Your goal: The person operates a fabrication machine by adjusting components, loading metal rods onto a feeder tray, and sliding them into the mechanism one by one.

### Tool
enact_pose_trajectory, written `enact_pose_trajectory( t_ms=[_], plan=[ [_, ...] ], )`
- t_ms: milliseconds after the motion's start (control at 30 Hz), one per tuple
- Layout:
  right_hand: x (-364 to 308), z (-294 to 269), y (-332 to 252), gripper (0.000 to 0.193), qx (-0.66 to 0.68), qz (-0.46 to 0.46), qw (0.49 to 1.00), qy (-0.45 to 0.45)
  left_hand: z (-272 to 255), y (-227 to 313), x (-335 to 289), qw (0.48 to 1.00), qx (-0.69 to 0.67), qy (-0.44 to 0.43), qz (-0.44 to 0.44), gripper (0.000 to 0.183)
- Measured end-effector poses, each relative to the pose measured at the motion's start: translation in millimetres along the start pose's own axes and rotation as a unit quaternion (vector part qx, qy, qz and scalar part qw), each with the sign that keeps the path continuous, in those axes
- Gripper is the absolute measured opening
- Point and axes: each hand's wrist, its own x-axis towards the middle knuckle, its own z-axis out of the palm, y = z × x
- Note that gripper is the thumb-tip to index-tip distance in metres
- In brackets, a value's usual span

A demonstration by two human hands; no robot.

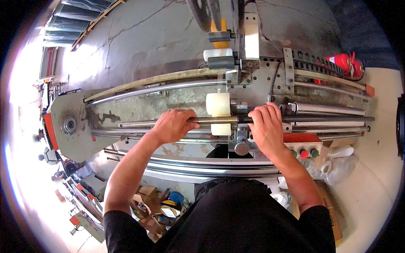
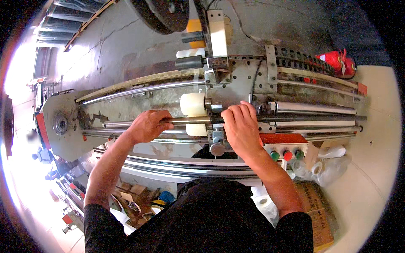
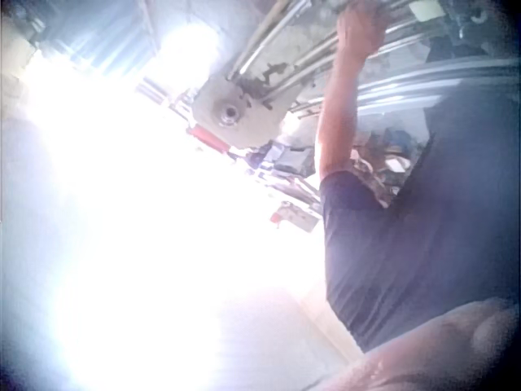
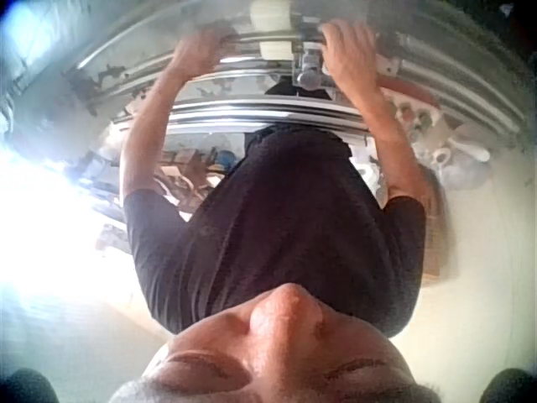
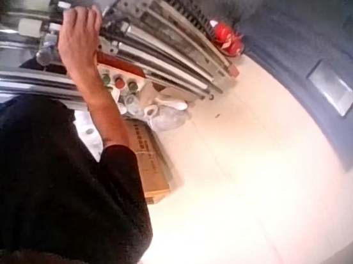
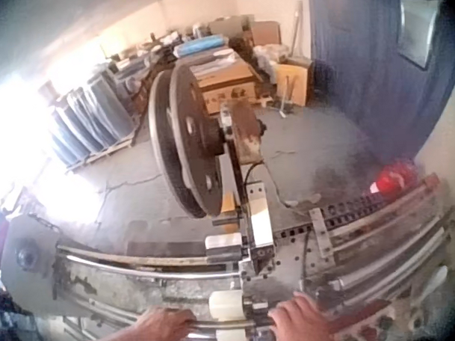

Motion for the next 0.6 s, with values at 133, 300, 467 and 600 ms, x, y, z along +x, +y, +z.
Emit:
enact_pose_trajectory(
  t_ms=[133,300,467,600],
  plan=[
    [2,-31,22,0.049,0.021,0.006,0.999,-0.035,29,-1,5,0.982,0.070,0.168,0.040,0.031],
    [0,-42,52,0.032,0.029,-0.003,0.994,-0.108,44,2,12,0.944,0.154,0.285,0.070,0.032],
    [-8,-22,49,0.027,0.046,-0.024,0.999,-0.003,47,22,6,0.953,0.152,0.262,0.002,0.053],
    [-12,-2,44,0.019,-0.034,-0.050,0.995,0.084,57,76,8,0.958,0.162,0.202,0.121,0.098]
  ],
)
